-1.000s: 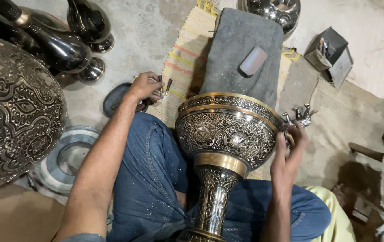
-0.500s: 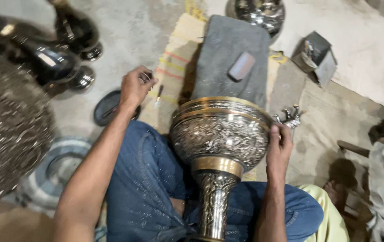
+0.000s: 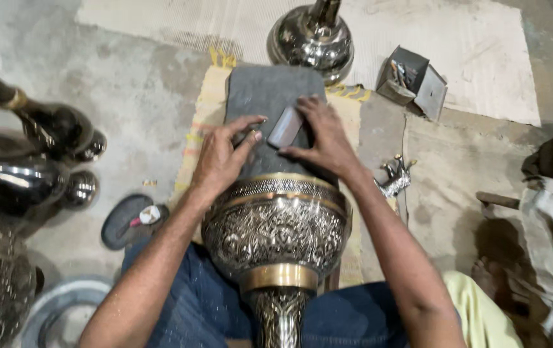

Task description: The person sharpens a metal engraving tool on a stone, then uses a wooden mallet to strike the tool and create intricate patterns on a silver and brass vase.

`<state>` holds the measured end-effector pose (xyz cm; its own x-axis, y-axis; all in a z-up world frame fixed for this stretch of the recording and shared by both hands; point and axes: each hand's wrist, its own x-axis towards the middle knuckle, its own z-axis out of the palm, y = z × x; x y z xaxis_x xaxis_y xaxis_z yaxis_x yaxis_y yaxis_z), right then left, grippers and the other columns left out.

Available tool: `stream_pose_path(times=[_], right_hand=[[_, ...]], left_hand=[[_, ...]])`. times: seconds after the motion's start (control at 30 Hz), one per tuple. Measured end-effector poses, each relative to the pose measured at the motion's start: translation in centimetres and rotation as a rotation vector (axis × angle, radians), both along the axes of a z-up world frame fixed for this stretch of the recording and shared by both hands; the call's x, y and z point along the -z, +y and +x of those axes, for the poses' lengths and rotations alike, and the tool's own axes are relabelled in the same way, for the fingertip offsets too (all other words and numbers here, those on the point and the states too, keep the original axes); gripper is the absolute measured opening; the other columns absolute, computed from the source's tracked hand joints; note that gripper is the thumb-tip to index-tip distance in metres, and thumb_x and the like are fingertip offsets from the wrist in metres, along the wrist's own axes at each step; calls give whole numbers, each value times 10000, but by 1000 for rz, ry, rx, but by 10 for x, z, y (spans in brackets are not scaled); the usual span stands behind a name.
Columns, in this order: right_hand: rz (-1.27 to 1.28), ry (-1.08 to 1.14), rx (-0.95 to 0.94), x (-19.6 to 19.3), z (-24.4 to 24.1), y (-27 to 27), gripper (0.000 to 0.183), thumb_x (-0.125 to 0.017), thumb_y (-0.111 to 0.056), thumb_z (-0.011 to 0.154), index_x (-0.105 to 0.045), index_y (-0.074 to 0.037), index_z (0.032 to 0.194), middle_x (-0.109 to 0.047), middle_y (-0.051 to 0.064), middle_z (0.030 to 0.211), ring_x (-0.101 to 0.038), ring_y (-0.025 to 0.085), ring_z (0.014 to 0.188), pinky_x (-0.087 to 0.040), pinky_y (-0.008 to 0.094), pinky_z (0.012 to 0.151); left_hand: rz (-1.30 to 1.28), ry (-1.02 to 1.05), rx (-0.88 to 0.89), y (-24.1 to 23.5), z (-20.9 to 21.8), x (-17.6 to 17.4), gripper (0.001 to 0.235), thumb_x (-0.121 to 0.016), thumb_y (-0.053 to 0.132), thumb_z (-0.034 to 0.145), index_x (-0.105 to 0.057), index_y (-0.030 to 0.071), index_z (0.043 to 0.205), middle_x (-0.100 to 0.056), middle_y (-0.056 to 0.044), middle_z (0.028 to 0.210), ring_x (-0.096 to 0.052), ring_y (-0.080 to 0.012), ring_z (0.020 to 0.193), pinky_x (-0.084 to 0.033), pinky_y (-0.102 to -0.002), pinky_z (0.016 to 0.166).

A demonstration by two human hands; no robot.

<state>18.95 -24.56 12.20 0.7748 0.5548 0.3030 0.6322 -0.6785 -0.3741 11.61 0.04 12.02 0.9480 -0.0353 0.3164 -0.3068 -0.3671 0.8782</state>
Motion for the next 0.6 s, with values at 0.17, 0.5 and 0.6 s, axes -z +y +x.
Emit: stream_pose_path(times=[0.17,0.5,0.6], right_hand=[[9,-92,-14,25,14,6,1024,-875,-693,673,-528,-32,1375,-510,167,1517,-364,359,1511,-153,584,1283],[25,-79,-102,27,22,-1,1057,-839,-763,657,-519,-43,1362,-547,142,1462,-439,308,1475,-172,581,1304],[15,-108,-151,24,21,0,1124,-814,-769,667,-488,-11,1430,-519,174,1470,-402,340,1457,-155,586,1259]], left_hand=[[178,-90,-36,-11,14,4,283,-619,199,1055,-709,128,1314,-770,-169,1183,-762,-265,956,-588,-412,820],[344,34,-39,-16,12,-2,193,-650,202,1006,-712,102,1159,-782,-150,952,-768,-284,835,-593,-427,692],[365,-4,-31,-19,11,-4,184,-655,189,1007,-713,100,1158,-789,-140,982,-770,-275,832,-598,-413,702]])
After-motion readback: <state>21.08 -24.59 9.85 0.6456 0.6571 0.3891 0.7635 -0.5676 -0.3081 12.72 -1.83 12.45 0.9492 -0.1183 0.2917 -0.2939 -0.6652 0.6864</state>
